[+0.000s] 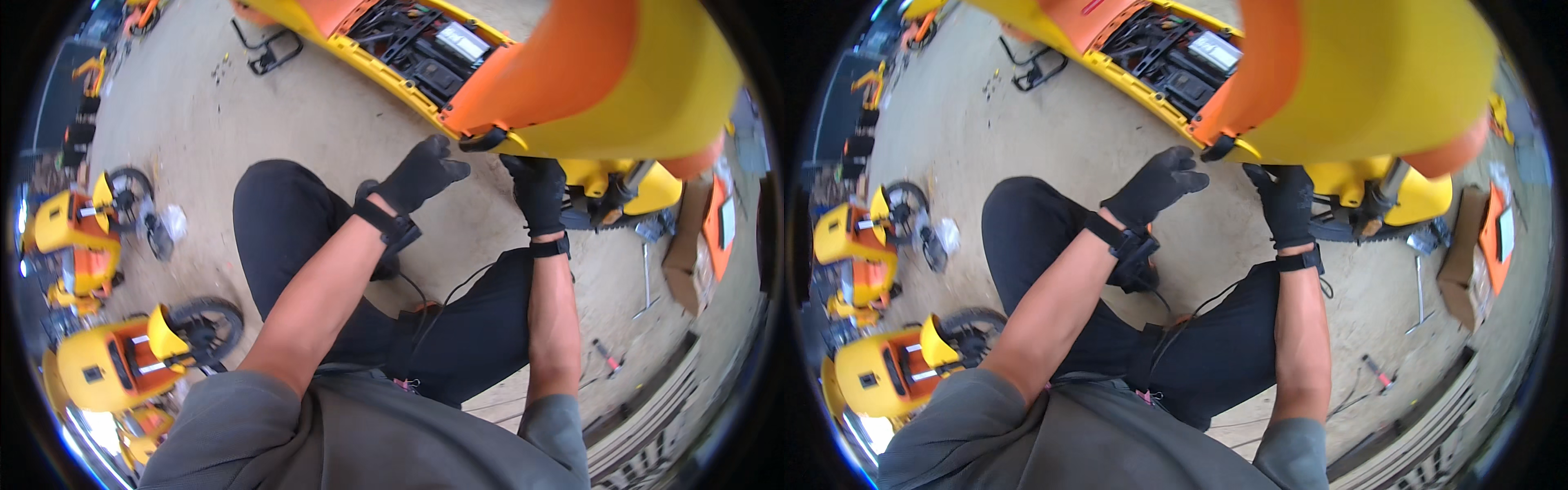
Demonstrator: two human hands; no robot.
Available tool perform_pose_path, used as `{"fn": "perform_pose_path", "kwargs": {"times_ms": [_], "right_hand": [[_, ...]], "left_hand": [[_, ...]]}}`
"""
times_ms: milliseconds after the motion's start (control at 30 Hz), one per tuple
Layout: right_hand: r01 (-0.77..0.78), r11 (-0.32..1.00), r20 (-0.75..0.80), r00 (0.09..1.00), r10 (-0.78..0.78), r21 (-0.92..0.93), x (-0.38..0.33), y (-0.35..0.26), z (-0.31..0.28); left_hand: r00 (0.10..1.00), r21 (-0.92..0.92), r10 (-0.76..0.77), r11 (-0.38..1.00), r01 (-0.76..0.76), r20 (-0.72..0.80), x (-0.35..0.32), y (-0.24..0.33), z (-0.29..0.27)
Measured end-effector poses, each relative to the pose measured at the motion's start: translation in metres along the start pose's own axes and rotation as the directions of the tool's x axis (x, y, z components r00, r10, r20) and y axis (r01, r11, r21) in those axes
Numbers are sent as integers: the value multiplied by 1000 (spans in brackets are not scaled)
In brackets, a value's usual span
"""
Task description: The person aligns and presses a yellow front fairing onto an orange motorcycle body frame by hand, then fits the handle-bar cover into place.
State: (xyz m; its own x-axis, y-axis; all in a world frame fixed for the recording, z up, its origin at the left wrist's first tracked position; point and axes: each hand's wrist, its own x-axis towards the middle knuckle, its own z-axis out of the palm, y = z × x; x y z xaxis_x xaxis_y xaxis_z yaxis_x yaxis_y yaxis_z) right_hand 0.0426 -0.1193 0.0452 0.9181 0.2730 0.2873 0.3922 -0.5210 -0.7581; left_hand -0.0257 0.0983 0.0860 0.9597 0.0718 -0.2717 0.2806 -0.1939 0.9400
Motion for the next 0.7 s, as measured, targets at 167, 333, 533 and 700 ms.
{"fn": "perform_pose_path", "kwargs": {"times_ms": [167,333,533,700], "right_hand": [[-30,999,50,998,32,-23,-2,-7,7],[32,994,-34,999,-35,-100,-3,7,3],[-2,986,-34,999,-3,-165,-9,19,-6],[21,997,-84,996,-27,-72,-14,28,0]], "left_hand": [[914,-927,-388,288,242,118,22,-69,38],[889,-913,-226,-185,363,399,46,-83,59],[951,-947,-10,-100,306,309,56,-51,55],[920,-877,100,-277,392,379,67,-52,57]]}}
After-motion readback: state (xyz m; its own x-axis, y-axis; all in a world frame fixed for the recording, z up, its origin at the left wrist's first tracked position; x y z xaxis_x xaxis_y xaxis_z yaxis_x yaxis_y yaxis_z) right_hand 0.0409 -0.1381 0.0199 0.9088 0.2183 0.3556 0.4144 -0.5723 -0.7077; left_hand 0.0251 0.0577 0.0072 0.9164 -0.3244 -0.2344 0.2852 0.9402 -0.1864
